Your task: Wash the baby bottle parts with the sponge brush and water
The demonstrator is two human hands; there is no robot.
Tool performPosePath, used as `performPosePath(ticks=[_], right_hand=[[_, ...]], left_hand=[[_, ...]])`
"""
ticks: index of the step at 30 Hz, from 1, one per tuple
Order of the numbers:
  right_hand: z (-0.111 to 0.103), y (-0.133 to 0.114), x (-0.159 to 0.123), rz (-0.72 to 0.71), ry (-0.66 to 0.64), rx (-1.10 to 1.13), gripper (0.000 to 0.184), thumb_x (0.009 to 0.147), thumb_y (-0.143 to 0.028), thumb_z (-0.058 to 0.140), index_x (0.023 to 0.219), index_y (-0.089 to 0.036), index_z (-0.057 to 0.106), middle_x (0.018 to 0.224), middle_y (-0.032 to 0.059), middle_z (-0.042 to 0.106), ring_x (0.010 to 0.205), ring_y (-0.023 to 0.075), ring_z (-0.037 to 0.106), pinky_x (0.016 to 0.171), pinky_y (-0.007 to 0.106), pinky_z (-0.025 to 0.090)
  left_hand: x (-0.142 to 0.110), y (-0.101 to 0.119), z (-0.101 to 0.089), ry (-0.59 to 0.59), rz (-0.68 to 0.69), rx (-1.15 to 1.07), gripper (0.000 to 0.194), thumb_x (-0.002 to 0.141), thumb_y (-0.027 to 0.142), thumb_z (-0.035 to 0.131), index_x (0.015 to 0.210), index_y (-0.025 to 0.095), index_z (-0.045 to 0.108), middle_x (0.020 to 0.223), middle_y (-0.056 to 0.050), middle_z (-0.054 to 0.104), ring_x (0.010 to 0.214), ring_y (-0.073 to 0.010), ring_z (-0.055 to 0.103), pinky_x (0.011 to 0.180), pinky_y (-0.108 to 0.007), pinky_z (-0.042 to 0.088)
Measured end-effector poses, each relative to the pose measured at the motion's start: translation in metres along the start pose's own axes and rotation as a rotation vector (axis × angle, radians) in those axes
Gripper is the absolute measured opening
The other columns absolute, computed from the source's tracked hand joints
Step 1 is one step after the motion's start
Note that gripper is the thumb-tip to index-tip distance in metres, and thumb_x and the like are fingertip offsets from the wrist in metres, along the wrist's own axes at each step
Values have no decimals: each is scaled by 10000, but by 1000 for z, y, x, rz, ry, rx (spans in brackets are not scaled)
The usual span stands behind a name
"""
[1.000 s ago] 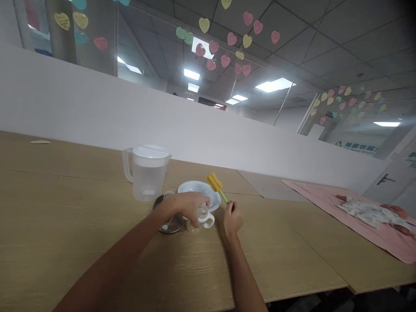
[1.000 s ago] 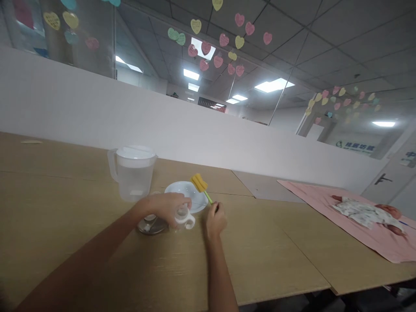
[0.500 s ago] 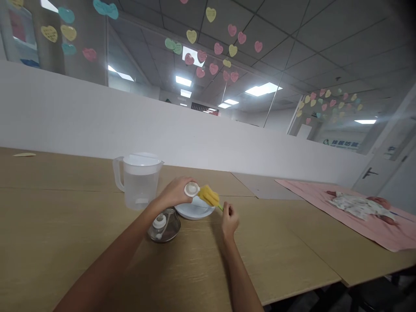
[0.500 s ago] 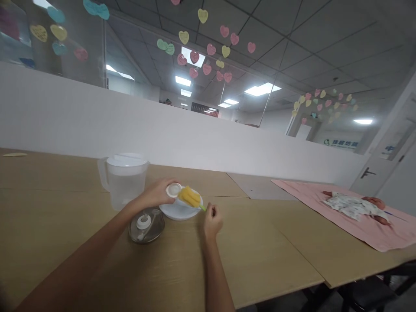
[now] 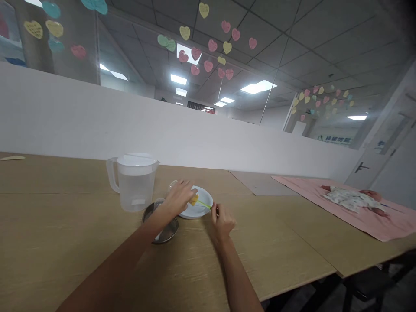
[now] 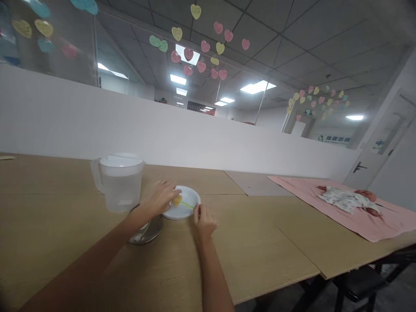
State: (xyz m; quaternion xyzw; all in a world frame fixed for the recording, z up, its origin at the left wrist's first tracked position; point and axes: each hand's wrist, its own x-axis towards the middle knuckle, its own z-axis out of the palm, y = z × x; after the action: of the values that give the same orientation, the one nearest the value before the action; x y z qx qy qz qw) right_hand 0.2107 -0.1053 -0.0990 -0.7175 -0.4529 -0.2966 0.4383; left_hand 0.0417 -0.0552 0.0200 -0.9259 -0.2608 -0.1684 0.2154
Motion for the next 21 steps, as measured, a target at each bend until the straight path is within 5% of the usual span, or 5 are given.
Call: performPosePath(ticks=[3,5,9,14,21], right_hand=[[1,-4,-3,-91,-8,49,471,939,-420,315,689,-190,641,609,43,617,582,124,522,568,238,274],[1,-4,-2,-24,25,64,465,932,-430,319,705,-190,646,608,43,618,573,127,522,563,236,276],[0,7,6,310,69,32,471,917,-440,302,691,-191,631,613,52,619,539,146,511,529,249,236],[1,29,15,698,-48,60,467,908,-447,250,810,-206,638,730,89,664,552,181,534,505,264,224],[20,34,6,540,-327,50,343,895,-337,301,922,-157,592,825,109,671,646,192,603,540,264,311]], left_hand=[[3,9,3,4,40,-53,353,694,37,533,996,193,627,985,-97,574,945,-239,518,787,-346,358],[4,9,5,21,33,-64,377,696,41,535,1023,204,625,995,-97,573,957,-238,510,797,-353,354],[1,-8,4,61,-56,26,430,717,39,510,1093,220,613,1004,-106,581,980,-262,496,810,-391,337],[-2,-25,-1,51,-69,119,409,721,-1,472,1033,206,638,968,-117,590,983,-280,490,816,-409,327],[-6,2,-43,74,-197,-341,610,735,361,613,1304,200,462,1133,-103,559,1049,-261,508,889,-347,381]])
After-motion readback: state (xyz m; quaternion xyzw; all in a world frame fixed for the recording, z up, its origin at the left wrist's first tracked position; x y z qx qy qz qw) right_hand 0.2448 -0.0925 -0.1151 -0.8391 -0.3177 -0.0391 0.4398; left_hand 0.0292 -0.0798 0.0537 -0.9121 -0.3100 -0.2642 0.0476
